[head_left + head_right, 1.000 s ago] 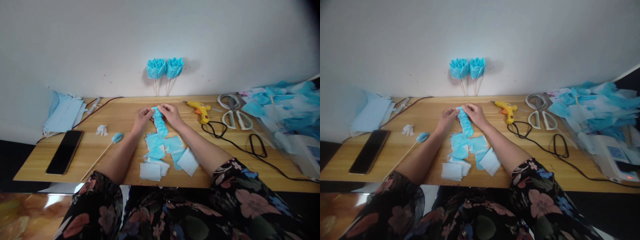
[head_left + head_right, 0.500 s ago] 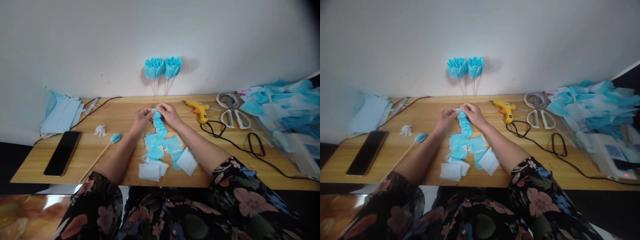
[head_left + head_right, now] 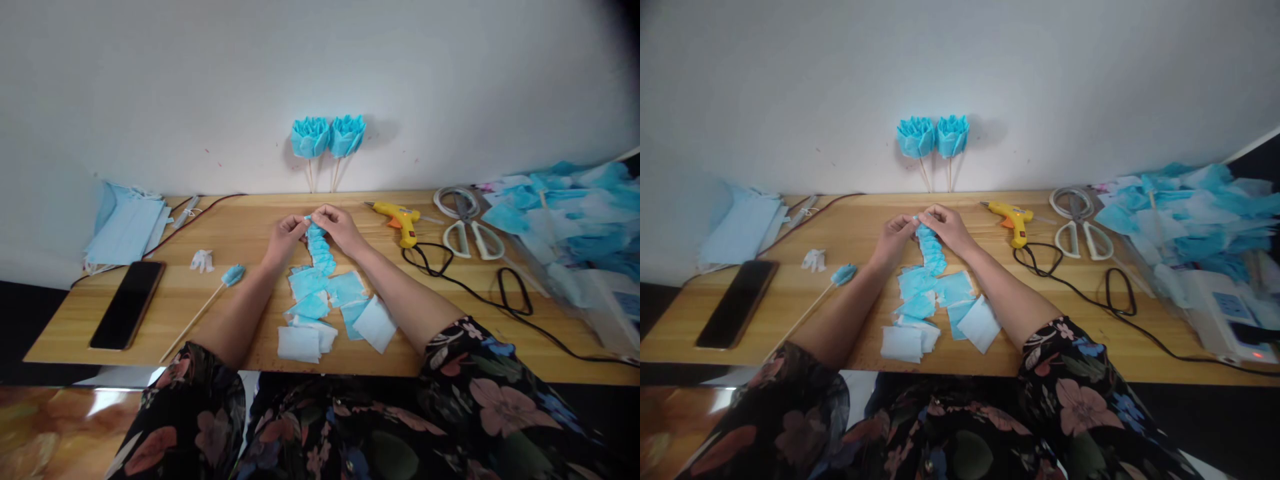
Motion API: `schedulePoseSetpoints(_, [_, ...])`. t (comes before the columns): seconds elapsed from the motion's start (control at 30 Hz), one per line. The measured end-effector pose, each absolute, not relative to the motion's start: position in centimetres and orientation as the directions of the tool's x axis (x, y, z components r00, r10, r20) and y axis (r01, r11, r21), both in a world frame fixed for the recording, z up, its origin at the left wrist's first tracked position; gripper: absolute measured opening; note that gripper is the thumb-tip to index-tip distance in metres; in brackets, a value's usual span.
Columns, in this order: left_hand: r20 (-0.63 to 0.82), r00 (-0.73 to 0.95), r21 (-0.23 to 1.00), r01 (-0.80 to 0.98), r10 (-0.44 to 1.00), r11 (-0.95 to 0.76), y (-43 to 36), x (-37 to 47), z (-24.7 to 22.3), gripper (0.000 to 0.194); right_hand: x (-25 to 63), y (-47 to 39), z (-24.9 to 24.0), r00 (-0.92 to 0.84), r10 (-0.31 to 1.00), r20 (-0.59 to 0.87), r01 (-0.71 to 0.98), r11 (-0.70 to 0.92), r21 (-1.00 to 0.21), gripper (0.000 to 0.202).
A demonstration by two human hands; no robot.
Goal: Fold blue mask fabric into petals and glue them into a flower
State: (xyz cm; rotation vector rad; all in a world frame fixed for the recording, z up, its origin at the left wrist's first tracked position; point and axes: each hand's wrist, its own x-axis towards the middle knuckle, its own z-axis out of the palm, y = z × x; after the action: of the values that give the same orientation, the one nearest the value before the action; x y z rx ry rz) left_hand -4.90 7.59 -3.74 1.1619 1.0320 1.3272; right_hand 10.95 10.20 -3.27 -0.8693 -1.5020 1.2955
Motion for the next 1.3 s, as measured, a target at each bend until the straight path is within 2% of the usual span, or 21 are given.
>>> schedulePoseSetpoints(0.23, [0.049, 0.055, 0.989, -0.142, 0.997, -0.040, 7.54, -4.71, -3.32, 0.033, 10.98, 10.35, -3.67, -0.279, 0.933, 0.229, 0.053, 0.253, -0.966, 0.045])
schedulePoseSetpoints(0.37, [0.071, 0.054, 0.986, -0.154, 0.996, -0.062, 7.50, -4.78, -3.46, 0.034, 10.94, 10.26, -3.58, -0.274, 0.937, 0.218, 0.022, 0.233, -0.972, 0.051])
schedulePoseSetpoints(0.6, [0.097, 0.028, 0.981, -0.172, 0.995, -0.091, 7.46, -4.82, -3.50, 0.040, 11.10, 10.28, -3.11, -0.231, 0.954, 0.192, -0.125, 0.167, -0.978, 0.058])
schedulePoseSetpoints(1.03, [0.100, 0.057, 0.984, -0.152, 0.993, -0.090, 7.48, -4.82, -3.64, 0.038, 11.08, 10.27, -3.40, -0.252, 0.957, 0.145, -0.089, 0.126, -0.988, 0.059])
schedulePoseSetpoints(1.17, [0.087, 0.031, 0.982, -0.173, 0.996, -0.081, 7.47, -4.79, -3.70, 0.038, 11.21, 10.29, -3.40, -0.225, 0.957, 0.183, -0.076, 0.170, -0.983, 0.062])
schedulePoseSetpoints(1.3, [0.095, 0.010, 0.976, -0.198, 0.995, -0.091, 7.57, -4.75, -3.88, 0.038, 11.27, 10.18, -3.15, -0.282, 0.935, 0.217, -0.089, 0.200, -0.976, 0.059])
